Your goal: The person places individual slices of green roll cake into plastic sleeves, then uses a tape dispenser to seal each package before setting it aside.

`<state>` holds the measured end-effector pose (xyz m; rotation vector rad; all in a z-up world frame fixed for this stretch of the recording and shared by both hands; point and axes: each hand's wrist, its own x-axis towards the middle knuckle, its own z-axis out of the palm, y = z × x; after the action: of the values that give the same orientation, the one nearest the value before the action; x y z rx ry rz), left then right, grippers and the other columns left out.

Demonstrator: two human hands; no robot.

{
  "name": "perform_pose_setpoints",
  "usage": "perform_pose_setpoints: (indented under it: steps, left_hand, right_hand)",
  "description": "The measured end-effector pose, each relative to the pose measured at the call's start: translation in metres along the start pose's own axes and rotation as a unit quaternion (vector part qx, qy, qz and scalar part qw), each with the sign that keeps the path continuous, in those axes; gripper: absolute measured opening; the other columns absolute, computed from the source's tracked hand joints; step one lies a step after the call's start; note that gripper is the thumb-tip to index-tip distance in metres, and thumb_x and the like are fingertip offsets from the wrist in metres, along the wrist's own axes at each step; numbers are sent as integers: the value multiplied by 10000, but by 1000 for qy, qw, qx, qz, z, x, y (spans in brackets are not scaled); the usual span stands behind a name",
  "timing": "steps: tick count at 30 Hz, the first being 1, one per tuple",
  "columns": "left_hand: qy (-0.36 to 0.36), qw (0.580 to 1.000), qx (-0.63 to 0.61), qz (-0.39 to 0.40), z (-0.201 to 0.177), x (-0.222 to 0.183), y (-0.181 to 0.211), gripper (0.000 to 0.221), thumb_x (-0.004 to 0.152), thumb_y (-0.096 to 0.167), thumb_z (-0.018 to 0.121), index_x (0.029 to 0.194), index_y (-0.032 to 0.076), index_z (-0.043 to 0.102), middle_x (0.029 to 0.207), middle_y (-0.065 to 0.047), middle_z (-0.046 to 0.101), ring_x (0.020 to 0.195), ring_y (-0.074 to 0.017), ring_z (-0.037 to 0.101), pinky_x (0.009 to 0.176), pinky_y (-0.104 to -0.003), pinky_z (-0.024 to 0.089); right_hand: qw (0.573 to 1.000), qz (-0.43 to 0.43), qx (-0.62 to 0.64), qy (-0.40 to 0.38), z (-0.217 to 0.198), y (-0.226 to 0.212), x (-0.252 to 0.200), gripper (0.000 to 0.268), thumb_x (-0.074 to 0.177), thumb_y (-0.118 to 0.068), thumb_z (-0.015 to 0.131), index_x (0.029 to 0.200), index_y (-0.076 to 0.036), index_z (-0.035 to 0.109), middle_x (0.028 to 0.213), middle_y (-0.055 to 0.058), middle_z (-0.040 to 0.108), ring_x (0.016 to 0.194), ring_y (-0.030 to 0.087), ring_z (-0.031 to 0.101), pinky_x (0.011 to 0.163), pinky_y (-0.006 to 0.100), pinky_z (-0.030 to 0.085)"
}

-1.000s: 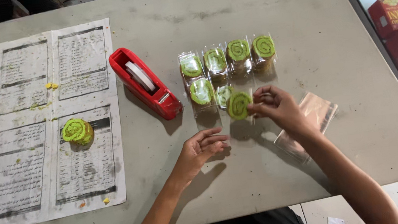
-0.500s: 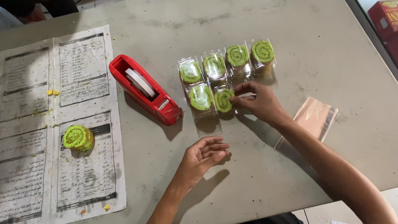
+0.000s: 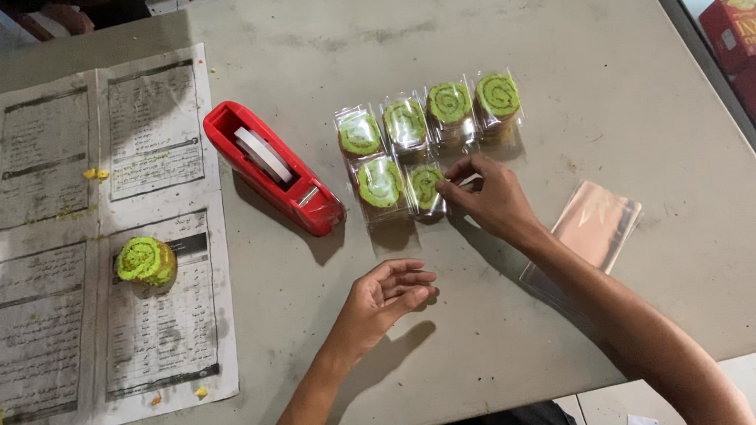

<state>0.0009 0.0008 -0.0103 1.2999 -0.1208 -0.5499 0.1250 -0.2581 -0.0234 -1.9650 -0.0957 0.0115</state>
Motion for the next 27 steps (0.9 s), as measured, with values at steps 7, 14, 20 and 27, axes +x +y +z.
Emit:
perform_pose_setpoints:
  steps: [7, 14, 20, 27]
  left_hand:
    - [19, 1000, -5, 0, 1, 1, -6, 625, 957, 241, 863, 1456, -42, 614, 1299, -245, 768, 1202, -277, 766, 1037, -396, 631]
    - [9, 1000, 7, -10, 0, -1, 2, 662, 964, 274, 860, 1468, -60, 589, 1309, -270, 747, 1231, -315, 756, 1079, -446, 602]
    - [18, 1000, 11, -13, 0, 3, -8, 629, 972, 247, 854, 1451, -76, 604, 1303, -275, 755, 1229, -324, 763, 1080, -458, 605]
    - [66, 996, -8, -66, 4, 6, 0, 481, 936, 84, 767, 1392, -29, 659, 1298, -213, 809, 1177, -341, 817, 1026, -426, 675]
  right_hand:
    - [999, 38, -1, -11, -6, -22, -7, 305, 1011, -259, 835, 1188, -14, 794, 1075, 239, 796, 900, 322, 833, 780, 442, 672]
    - [997, 56, 22, -51, -24, -27, -13, 360, 1049, -261, 783, 1297, 0, 776, 1151, 257, 799, 890, 308, 822, 773, 440, 678]
    - [997, 45, 60, -10, -94, -21, -32, 387, 1046, -236, 775, 1345, 7, 746, 1164, 246, 782, 803, 273, 765, 716, 426, 657]
    - [984, 103, -129, 63, -197, -29, -72, 313, 989, -282, 793, 1254, -118, 817, 1203, 24, 832, 935, 143, 764, 882, 289, 602]
